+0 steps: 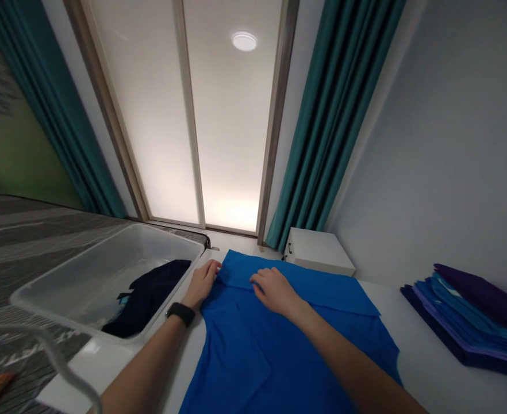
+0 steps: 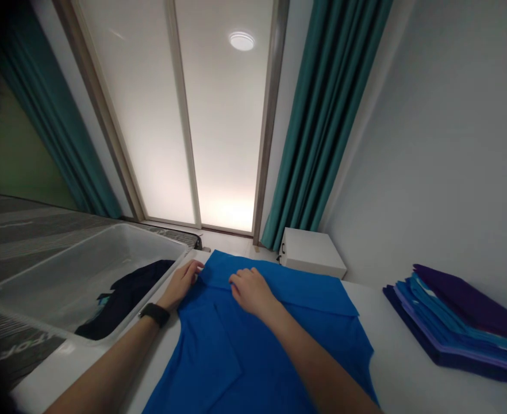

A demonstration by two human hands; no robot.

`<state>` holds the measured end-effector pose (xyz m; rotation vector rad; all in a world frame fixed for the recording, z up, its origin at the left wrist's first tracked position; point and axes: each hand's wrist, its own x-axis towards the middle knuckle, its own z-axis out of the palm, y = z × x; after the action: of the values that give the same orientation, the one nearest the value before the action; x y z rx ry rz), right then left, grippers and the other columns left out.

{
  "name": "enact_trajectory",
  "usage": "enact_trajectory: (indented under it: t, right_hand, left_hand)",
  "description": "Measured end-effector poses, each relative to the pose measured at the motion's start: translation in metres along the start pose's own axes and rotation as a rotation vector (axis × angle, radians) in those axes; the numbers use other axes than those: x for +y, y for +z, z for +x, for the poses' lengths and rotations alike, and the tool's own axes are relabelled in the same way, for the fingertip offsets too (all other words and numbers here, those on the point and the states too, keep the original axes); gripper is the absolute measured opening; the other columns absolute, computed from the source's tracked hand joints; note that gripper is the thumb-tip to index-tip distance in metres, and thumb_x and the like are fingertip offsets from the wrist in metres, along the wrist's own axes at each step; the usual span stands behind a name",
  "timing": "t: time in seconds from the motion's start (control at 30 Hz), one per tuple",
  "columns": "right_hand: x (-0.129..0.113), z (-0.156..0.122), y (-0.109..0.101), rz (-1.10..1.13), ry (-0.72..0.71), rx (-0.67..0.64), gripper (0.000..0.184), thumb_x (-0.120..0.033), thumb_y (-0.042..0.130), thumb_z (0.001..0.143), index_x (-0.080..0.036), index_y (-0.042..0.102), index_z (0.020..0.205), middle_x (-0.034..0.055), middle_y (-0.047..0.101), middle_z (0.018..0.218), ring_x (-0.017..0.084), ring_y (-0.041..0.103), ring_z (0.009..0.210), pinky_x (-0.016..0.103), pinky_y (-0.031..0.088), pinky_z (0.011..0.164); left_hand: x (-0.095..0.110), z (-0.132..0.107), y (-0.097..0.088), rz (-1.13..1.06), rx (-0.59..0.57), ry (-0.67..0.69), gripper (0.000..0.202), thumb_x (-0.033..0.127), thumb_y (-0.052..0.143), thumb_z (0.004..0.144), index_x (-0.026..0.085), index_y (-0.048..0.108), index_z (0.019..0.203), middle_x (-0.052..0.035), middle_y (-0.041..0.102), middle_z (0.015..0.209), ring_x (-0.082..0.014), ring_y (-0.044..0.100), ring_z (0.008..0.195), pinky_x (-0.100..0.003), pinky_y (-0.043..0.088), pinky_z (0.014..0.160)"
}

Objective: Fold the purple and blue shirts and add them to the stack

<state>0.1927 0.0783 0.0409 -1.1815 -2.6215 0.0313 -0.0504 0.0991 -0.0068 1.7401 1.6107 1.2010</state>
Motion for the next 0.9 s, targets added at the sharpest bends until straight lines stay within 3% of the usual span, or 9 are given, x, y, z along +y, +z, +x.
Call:
enact_trajectory:
  t: [0.13,0.23,0.3,0.4,0.57,0.7,0.9]
  right_hand:
    - [-0.025,0.046,0.021,0.073,0.076,0.004,0.019,-0.029,0.048,0.095,-0.021,0.061,0.106,0.0053,0.066,0.099,0.019,0.059,0.094,0.031,0.034,0.081]
    - [-0.037,0.063,0.044,0.101,0.141,0.017,0.032,-0.043,0.053,0.092,-0.02,0.057,0.114,0.0081,0.066,0.104,0.023,0.058,0.098,0.035,0.034,0.084]
    - [-0.042,0.068,0.056,0.103,0.207,0.021,0.032,-0.042,0.055,0.09,-0.018,0.056,0.112,0.0099,0.066,0.107,0.025,0.058,0.101,0.036,0.035,0.086]
    - [-0.041,0.074,0.065,0.12,0.302,0.024,0.016,-0.03,0.051,0.092,-0.019,0.059,0.1,0.0083,0.067,0.103,0.023,0.059,0.099,0.034,0.035,0.083]
    - [-0.014,0.08,0.05,0.149,0.399,0.098,0.02,-0.025,0.04,0.095,-0.019,0.058,0.1,0.0087,0.067,0.103,0.021,0.061,0.094,0.03,0.037,0.076]
    - [0.009,0.078,0.03,0.21,0.462,0.249,0.021,-0.027,0.039,0.095,-0.019,0.058,0.1,0.0089,0.068,0.098,0.021,0.062,0.088,0.029,0.037,0.073]
    - [0.013,0.074,0.011,0.251,0.414,0.307,0.02,-0.025,0.042,0.094,-0.02,0.059,0.102,0.0072,0.07,0.093,0.021,0.063,0.086,0.029,0.038,0.074]
  left_hand:
    - [-0.002,-0.001,0.001,-0.12,0.005,0.016,0.043,0.048,0.033,0.093,0.019,0.065,0.09,-0.0016,0.065,0.069,-0.0155,0.052,0.052,-0.026,0.04,0.053]
    - [-0.005,-0.002,0.002,-0.184,0.004,0.042,0.043,0.048,0.035,0.094,0.018,0.065,0.092,-0.0026,0.067,0.07,-0.0147,0.052,0.052,-0.025,0.04,0.052]
    - [-0.006,-0.001,0.003,-0.202,-0.005,0.062,0.042,0.048,0.036,0.094,0.017,0.065,0.093,-0.0032,0.069,0.071,-0.0142,0.052,0.051,-0.025,0.041,0.052]
    - [-0.007,-0.001,0.003,-0.186,-0.026,0.087,0.041,0.046,0.035,0.094,0.017,0.065,0.094,-0.0035,0.072,0.074,-0.0141,0.053,0.051,-0.026,0.043,0.056]
    - [-0.007,0.0,0.004,-0.083,0.053,0.036,0.034,0.04,0.038,0.092,0.018,0.064,0.095,-0.0028,0.072,0.077,-0.016,0.06,0.059,-0.026,0.046,0.06]
    - [-0.009,0.004,0.006,0.135,0.062,-0.008,0.024,0.03,0.045,0.087,0.018,0.065,0.092,-0.0024,0.071,0.082,-0.0173,0.064,0.071,-0.026,0.047,0.068]
    - [-0.013,0.024,0.012,0.306,0.043,-0.076,0.02,0.023,0.053,0.084,0.017,0.064,0.1,-0.004,0.07,0.089,-0.0169,0.064,0.076,-0.027,0.046,0.07]
